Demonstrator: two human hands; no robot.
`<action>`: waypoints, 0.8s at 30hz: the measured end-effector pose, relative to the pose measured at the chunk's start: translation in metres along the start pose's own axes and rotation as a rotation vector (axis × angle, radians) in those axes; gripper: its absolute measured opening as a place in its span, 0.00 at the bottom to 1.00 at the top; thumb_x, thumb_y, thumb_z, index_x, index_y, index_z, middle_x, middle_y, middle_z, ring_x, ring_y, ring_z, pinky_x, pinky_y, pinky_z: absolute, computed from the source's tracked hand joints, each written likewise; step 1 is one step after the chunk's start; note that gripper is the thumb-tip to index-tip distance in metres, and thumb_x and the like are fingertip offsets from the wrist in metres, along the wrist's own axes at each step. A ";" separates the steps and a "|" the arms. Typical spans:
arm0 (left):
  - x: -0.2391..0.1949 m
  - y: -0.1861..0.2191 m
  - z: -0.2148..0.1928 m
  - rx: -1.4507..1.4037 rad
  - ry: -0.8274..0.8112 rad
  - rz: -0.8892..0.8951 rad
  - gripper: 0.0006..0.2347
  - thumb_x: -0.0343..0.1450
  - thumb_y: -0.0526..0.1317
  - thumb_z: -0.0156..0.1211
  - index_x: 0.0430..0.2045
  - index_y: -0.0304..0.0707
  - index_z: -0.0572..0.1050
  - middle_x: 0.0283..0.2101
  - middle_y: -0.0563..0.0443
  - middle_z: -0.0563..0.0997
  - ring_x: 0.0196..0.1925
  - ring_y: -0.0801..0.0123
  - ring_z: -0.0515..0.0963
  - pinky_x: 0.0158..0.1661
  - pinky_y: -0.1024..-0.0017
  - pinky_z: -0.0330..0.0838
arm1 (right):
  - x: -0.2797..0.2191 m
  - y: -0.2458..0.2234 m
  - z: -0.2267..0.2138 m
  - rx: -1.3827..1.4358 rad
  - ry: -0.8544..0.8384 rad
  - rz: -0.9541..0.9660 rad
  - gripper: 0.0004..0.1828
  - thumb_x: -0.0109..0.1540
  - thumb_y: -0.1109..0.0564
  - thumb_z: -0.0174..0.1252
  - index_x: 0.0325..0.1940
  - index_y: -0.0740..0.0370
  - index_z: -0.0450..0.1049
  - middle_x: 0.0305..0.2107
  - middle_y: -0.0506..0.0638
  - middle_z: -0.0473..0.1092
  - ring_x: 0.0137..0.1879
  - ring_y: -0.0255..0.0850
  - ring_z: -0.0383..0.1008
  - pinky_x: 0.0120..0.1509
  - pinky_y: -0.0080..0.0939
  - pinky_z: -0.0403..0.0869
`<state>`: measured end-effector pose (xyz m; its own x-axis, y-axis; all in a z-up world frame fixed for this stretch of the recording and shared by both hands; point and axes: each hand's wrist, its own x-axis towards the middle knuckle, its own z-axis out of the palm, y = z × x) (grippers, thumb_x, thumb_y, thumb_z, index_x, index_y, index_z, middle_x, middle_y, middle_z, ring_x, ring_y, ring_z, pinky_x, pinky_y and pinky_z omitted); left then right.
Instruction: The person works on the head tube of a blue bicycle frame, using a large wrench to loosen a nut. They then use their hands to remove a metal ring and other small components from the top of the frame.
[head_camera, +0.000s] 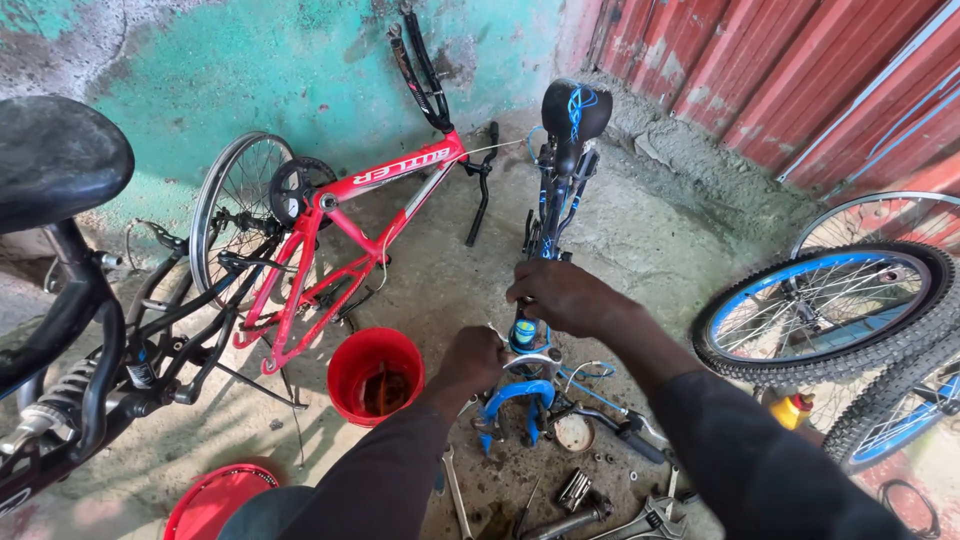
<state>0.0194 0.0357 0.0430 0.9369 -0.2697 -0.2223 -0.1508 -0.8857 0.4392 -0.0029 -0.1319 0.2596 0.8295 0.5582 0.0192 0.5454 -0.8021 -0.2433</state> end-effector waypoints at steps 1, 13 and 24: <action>-0.011 0.005 -0.001 0.086 -0.071 0.123 0.10 0.72 0.48 0.58 0.35 0.49 0.84 0.36 0.46 0.86 0.45 0.49 0.87 0.50 0.45 0.72 | -0.002 0.001 -0.006 0.195 -0.033 -0.061 0.07 0.58 0.61 0.64 0.39 0.62 0.82 0.40 0.63 0.74 0.47 0.70 0.76 0.47 0.64 0.78; -0.027 0.033 -0.022 0.055 -0.113 0.086 0.15 0.71 0.45 0.62 0.39 0.27 0.81 0.35 0.34 0.83 0.40 0.41 0.86 0.37 0.45 0.84 | 0.004 0.020 0.016 0.025 -0.068 0.084 0.17 0.64 0.43 0.62 0.43 0.59 0.78 0.35 0.60 0.73 0.41 0.65 0.78 0.39 0.56 0.79; -0.048 0.033 -0.043 0.041 -0.174 0.086 0.15 0.76 0.42 0.57 0.42 0.21 0.79 0.39 0.29 0.83 0.46 0.39 0.85 0.43 0.47 0.85 | 0.010 0.011 0.004 0.156 -0.139 0.009 0.28 0.63 0.47 0.67 0.62 0.65 0.73 0.49 0.67 0.72 0.56 0.66 0.75 0.58 0.63 0.78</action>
<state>-0.0173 0.0362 0.1060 0.8516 -0.4037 -0.3343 -0.2445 -0.8702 0.4278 0.0109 -0.1339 0.2530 0.8035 0.5840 -0.1150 0.5041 -0.7704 -0.3903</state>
